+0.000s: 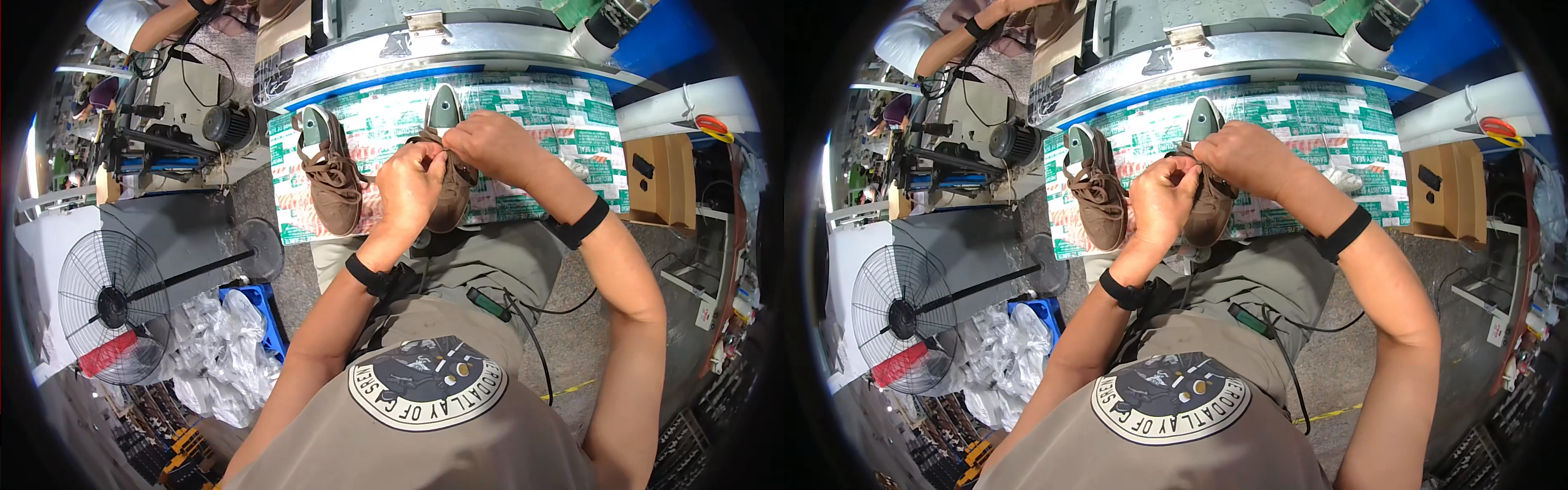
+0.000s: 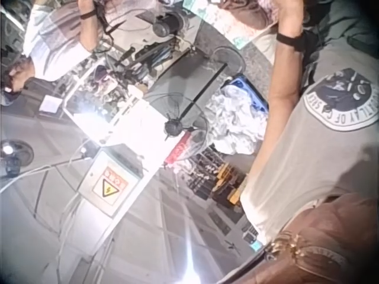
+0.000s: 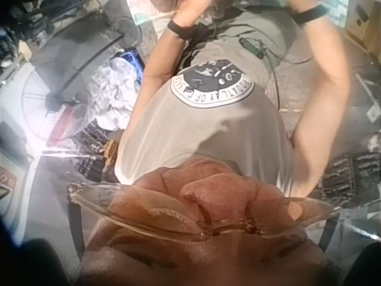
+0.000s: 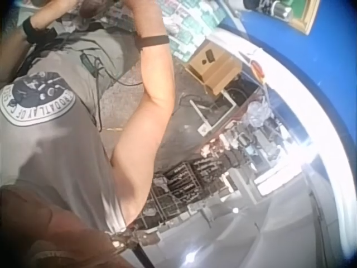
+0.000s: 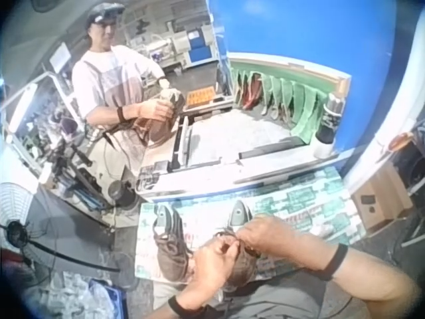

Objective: The person takes shoes from a rack, inserts shoe trees, and laces them up. They then apply a substance from a bottle to the shoes and rub it in with a cloth before placing them on a conveyor belt.

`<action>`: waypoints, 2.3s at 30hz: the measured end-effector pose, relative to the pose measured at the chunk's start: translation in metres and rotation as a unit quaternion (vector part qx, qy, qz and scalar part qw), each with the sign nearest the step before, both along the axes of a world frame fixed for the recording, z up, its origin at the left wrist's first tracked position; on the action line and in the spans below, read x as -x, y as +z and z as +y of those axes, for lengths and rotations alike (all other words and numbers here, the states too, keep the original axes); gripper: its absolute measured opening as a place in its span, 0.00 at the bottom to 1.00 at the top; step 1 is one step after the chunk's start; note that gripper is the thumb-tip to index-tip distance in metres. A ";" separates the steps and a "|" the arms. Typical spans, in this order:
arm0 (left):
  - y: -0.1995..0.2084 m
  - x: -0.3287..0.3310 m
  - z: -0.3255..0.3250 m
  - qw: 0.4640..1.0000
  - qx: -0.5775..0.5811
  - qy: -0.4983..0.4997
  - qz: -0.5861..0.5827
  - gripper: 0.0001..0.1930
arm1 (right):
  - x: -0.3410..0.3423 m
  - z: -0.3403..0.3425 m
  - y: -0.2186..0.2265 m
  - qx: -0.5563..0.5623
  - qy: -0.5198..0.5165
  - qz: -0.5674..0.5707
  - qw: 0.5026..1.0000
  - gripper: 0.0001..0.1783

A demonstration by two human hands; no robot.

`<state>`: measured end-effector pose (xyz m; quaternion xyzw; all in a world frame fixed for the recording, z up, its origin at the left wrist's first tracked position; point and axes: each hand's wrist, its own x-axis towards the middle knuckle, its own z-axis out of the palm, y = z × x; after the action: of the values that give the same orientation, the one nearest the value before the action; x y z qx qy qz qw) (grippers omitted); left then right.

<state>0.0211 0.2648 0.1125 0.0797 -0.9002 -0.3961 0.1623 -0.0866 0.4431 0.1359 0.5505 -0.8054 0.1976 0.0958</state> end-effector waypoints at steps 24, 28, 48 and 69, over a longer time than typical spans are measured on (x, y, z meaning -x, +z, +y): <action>-0.032 0.010 -0.021 0.936 -0.347 -0.037 -0.048 0.04 | -0.013 0.006 -0.024 0.152 -0.102 -0.271 0.945 0.10; -0.034 0.009 -0.022 0.979 -0.200 -0.035 -0.011 0.05 | -0.018 -0.002 -0.013 0.168 -0.072 -0.121 0.976 0.09; -0.033 0.009 -0.023 0.983 -0.177 -0.036 -0.012 0.03 | -0.034 -0.012 -0.017 0.129 -0.170 -0.128 0.969 0.07; -0.033 0.013 -0.033 0.974 -0.222 -0.038 0.021 0.08 | -0.026 0.024 0.018 -0.140 -0.239 -0.217 0.936 0.16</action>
<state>0.0081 0.2317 0.0794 0.0716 -0.7884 -0.5936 0.1443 -0.0608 0.4673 0.1534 0.2932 -0.9340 0.1690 -0.1148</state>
